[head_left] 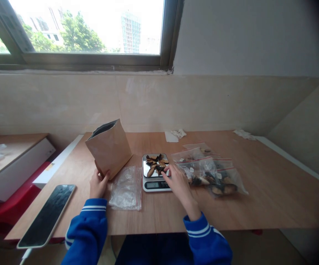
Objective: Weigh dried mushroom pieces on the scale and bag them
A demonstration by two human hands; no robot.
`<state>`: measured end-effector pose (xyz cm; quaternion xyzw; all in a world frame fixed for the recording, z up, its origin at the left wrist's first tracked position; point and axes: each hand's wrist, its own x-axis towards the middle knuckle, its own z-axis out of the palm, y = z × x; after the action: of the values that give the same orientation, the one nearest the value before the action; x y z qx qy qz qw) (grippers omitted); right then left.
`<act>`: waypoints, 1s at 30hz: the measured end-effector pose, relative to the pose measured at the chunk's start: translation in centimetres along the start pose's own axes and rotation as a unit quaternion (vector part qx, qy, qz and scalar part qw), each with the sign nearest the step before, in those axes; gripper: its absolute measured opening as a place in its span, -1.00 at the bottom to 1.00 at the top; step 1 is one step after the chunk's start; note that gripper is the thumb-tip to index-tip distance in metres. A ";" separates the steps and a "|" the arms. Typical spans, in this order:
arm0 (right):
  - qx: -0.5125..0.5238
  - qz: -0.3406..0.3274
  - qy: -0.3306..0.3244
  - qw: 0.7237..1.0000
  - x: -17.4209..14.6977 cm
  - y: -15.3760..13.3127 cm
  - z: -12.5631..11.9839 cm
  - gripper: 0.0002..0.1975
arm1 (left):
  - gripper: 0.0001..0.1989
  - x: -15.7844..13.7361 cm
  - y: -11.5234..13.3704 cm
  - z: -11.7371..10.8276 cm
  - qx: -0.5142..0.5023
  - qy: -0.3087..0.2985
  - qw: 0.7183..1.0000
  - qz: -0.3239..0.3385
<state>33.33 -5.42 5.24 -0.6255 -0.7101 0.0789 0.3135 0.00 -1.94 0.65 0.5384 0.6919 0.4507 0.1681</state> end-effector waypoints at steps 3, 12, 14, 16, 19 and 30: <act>0.057 0.017 0.028 0.998 -0.8 0.7 -0.4 -0.82 | -0.41 0.1 -0.3 0.2 -0.014 0.013 1.000 0.013; 0.139 0.060 0.039 0.988 -4.4 2.7 1.3 -0.76 | -0.38 0.1 -0.4 0.3 -0.053 -0.018 0.998 0.000; 0.159 0.049 0.066 0.984 -4.0 2.0 0.8 -0.76 | -0.37 0.2 -0.7 0.4 -0.053 -0.033 0.998 0.001; 0.190 0.009 0.103 0.976 -2.7 0.2 -0.5 -0.75 | -0.34 0.3 -1.0 0.5 -0.080 -0.038 0.996 0.009; 0.234 -0.111 0.113 0.959 0.3 -4.0 -3.5 -0.75 | -0.34 0.3 -1.3 0.6 -0.109 -0.037 0.993 0.013; 0.134 -0.359 -0.021 0.923 6.3 -12.1 -3.8 -0.82 | -0.45 -0.2 -0.3 0.1 -0.082 -0.040 0.994 0.052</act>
<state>25.16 -3.06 16.53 -0.2789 -0.8765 0.0687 0.3864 0.00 -2.08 0.26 0.5756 0.6162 0.4924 0.2157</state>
